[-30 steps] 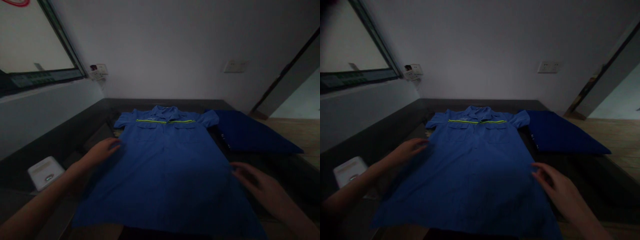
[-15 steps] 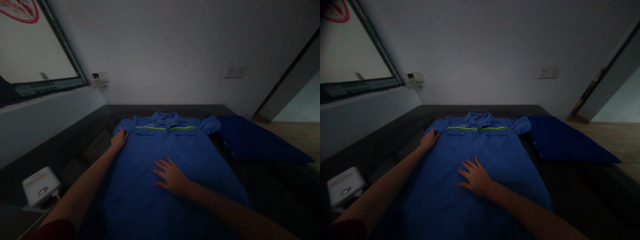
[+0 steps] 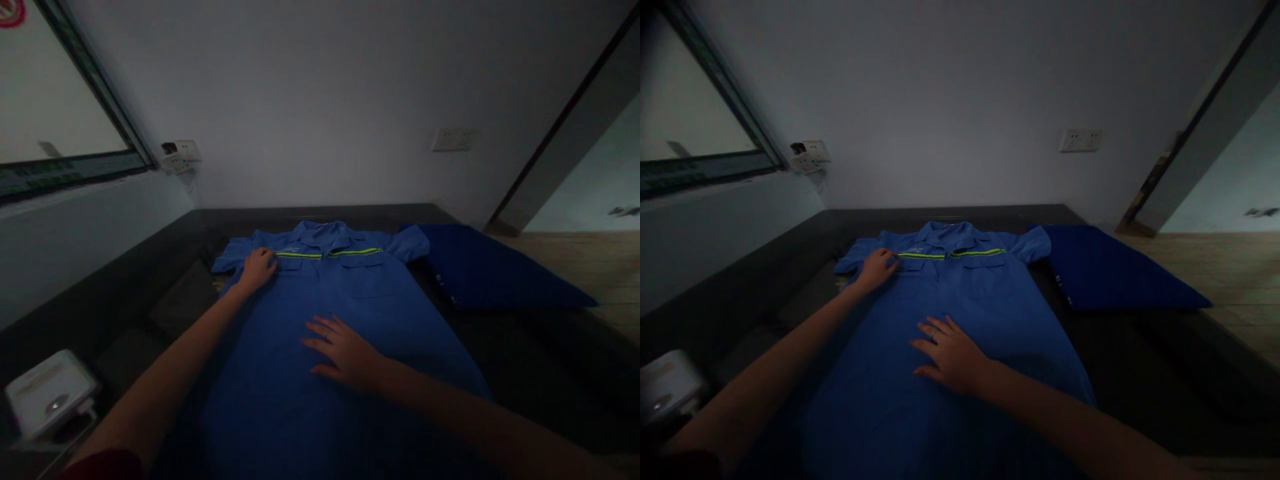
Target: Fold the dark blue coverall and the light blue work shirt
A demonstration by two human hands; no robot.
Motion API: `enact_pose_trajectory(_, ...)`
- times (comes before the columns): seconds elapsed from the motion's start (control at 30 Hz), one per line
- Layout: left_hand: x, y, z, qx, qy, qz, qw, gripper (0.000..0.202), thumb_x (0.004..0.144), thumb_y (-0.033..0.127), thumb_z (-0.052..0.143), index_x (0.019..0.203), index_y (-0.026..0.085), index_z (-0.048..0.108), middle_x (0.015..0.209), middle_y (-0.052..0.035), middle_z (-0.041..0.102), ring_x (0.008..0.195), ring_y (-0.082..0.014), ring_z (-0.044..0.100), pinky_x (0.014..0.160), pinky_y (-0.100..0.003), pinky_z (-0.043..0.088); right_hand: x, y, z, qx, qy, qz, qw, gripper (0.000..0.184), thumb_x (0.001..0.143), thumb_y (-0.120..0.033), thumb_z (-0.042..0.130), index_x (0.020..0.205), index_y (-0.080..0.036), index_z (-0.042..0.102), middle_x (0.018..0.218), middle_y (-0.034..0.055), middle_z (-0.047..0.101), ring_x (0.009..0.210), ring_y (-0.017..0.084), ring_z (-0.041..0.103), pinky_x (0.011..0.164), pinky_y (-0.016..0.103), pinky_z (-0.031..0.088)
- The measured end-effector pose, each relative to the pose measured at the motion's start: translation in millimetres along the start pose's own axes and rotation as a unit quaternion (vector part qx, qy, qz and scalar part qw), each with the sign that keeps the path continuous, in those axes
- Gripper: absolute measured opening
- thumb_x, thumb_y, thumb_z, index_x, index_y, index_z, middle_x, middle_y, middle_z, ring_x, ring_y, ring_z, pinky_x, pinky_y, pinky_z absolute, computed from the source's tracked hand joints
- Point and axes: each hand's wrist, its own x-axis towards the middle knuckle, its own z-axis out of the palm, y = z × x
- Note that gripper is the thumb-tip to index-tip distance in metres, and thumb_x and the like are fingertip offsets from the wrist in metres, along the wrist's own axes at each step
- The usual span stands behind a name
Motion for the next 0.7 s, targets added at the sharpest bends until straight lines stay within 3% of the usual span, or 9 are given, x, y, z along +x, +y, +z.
enact_pose_trajectory(0.17, 47, 77, 33.9, -0.079, -0.039, 0.060, 0.994, 0.024, 0.087, 0.024, 0.050, 0.105, 0.018, 0.065, 0.106, -0.0068, 0.066, 0.101, -0.0191, 0.060, 0.093, -0.029, 0.044, -34, 6, -23, -0.024, 0.039, 0.070, 0.997, 0.035, 0.090, -0.032, 0.055, 0.123, -0.021, 0.060, 0.138, 0.0117, 0.051, 0.130, 0.026, 0.042, 0.107, 0.045, 0.036)
enact_pose_trajectory(0.3, 75, 113, 58.3, -0.105, -0.062, 0.025, 0.992, 0.028, 0.086, 0.033, 0.055, 0.104, 0.015, 0.066, 0.103, -0.0101, 0.069, 0.096, -0.0211, 0.063, 0.085, -0.028, 0.047, -75, 54, -49, -0.045, 0.135, 0.209, 0.968, 0.029, 0.090, -0.026, 0.051, 0.116, -0.019, 0.062, 0.119, 0.0100, 0.063, 0.112, 0.023, 0.056, 0.098, 0.040, 0.043)
enact_pose_trajectory(0.43, 84, 124, 72.2, -0.113, -0.089, -0.025, 0.989, 0.026, 0.083, 0.035, 0.059, 0.099, 0.016, 0.068, 0.101, -0.0101, 0.071, 0.094, -0.0221, 0.065, 0.078, -0.026, 0.049, -106, 125, -76, -0.051, 0.213, 0.403, 0.889, 0.026, 0.088, -0.023, 0.053, 0.111, -0.016, 0.063, 0.106, 0.0111, 0.066, 0.100, 0.023, 0.061, 0.091, 0.038, 0.045)
enact_pose_trajectory(0.5, 84, 125, 75.2, -0.117, -0.089, -0.043, 0.988, 0.026, 0.084, 0.033, 0.055, 0.101, 0.017, 0.068, 0.102, -0.0099, 0.071, 0.095, -0.0220, 0.065, 0.079, -0.027, 0.048, -107, 154, -84, 0.041, 0.227, 0.471, 0.852, 0.025, 0.083, -0.021, 0.060, 0.107, -0.014, 0.063, 0.098, 0.0102, 0.067, 0.092, 0.022, 0.063, 0.083, 0.033, 0.047)
enact_pose_trajectory(0.6, 83, 122, 76.8, -0.123, -0.084, -0.055, 0.987, 0.027, 0.087, 0.030, 0.050, 0.104, 0.017, 0.067, 0.103, -0.0095, 0.070, 0.096, -0.0215, 0.065, 0.080, -0.027, 0.048, -91, 183, -92, 0.232, 0.239, 0.506, 0.796, 0.019, 0.082, -0.022, 0.062, 0.099, -0.013, 0.063, 0.087, 0.0077, 0.067, 0.076, 0.016, 0.063, 0.069, 0.026, 0.048)
enact_pose_trajectory(0.7, 83, 119, 77.2, -0.128, -0.082, -0.058, 0.987, 0.028, 0.087, 0.029, 0.050, 0.105, 0.018, 0.067, 0.103, -0.0079, 0.071, 0.097, -0.0204, 0.064, 0.081, -0.027, 0.048, -71, 197, -97, 0.312, 0.215, 0.497, 0.781, 0.015, 0.084, -0.027, 0.062, 0.081, -0.012, 0.063, 0.072, 0.0047, 0.065, 0.060, 0.011, 0.058, 0.059, 0.023, 0.047)
